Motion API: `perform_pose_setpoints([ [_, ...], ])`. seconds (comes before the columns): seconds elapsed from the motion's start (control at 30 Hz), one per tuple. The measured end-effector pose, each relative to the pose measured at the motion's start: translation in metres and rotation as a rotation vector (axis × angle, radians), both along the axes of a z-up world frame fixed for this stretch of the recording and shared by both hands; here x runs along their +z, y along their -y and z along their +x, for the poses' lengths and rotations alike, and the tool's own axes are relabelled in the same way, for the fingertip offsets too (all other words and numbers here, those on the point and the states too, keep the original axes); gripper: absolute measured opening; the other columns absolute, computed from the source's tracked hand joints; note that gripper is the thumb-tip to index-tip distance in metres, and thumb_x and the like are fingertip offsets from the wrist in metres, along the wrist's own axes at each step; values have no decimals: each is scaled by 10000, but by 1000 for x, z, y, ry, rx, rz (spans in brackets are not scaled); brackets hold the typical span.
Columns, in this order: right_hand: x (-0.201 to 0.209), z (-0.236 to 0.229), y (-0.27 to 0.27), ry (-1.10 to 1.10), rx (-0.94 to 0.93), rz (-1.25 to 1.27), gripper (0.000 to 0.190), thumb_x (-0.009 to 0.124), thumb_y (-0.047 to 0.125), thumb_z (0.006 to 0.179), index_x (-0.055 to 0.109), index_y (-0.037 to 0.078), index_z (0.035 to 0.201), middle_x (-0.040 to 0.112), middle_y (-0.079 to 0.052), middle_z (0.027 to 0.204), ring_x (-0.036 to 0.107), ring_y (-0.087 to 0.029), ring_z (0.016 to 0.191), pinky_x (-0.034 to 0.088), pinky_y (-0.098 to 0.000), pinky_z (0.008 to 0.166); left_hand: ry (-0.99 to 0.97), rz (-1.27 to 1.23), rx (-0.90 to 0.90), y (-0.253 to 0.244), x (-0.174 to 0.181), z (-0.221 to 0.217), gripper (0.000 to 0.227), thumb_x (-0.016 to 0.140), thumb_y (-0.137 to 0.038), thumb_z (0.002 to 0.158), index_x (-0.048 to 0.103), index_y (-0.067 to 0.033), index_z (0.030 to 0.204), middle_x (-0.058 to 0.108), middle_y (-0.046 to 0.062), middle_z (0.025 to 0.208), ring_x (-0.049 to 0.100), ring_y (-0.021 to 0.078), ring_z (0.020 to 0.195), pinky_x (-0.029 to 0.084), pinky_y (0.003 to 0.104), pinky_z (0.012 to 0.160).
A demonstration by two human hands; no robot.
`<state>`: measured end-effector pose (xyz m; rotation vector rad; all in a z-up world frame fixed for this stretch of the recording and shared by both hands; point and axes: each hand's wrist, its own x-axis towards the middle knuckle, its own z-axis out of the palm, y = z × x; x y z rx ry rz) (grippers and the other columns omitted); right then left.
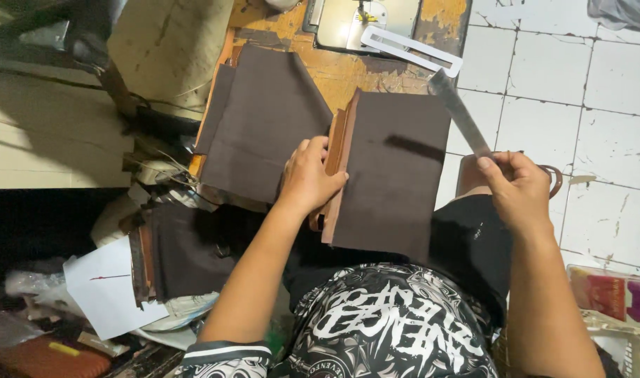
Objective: Measuring, marking, and aligning leather components for bag assembly using a ruler and pen
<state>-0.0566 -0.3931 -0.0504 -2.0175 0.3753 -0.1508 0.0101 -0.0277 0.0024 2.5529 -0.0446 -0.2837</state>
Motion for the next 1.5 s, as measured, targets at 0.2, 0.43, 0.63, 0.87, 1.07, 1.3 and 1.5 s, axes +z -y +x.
perform_pose_setpoints([
  [0.2,10,-20,23,91,-237,212,101,714,178,1107,665,91,1118,642,-10,853,568,-79,710,504,-235,632,-270,-193,-95,17,73,-12,348,687,-332,872,685,-246,1210,763,-26,1006,701,160,909,485,323,796],
  [0.43,2,-38,67,234,-359,279,183,717,248,1161,588,121,1129,625,-26,889,449,-47,567,331,-222,448,-223,-178,-732,29,190,-43,182,600,-282,953,590,-195,1113,698,56,895,677,256,792,469,401,673],
  [0.63,14,-47,69,272,-417,199,138,695,224,1191,621,128,1124,636,-29,900,495,-49,670,385,-190,597,-384,-248,-1131,43,224,-36,213,551,-258,971,553,-175,1167,699,34,884,661,231,683,447,392,585],
  [0.87,-13,-37,69,291,-357,183,144,715,212,1168,627,98,1175,654,-26,948,552,-65,733,450,-224,646,-378,172,-820,50,102,60,247,649,-278,910,578,-161,1115,712,103,1125,655,322,1008,455,447,784],
  [1.07,-2,-34,54,205,-226,-61,216,734,215,1137,668,27,1219,655,-36,1023,583,-96,916,506,-252,855,-261,218,-691,46,32,92,206,641,-241,915,597,-136,1086,701,141,1139,638,387,1058,469,495,820],
  [1.3,31,-18,19,8,-188,-124,380,901,268,918,694,81,1176,689,-17,947,585,-59,775,515,-209,677,382,59,-608,35,-3,83,505,764,-169,853,586,-190,1325,625,99,1180,607,387,1075,455,516,919],
  [1.5,31,1,-5,-50,-70,-227,309,880,291,885,729,118,1092,695,13,941,578,-102,828,456,-265,752,674,73,-447,34,10,-16,531,818,-339,837,640,-139,1296,616,70,1233,596,288,1131,443,437,937],
])
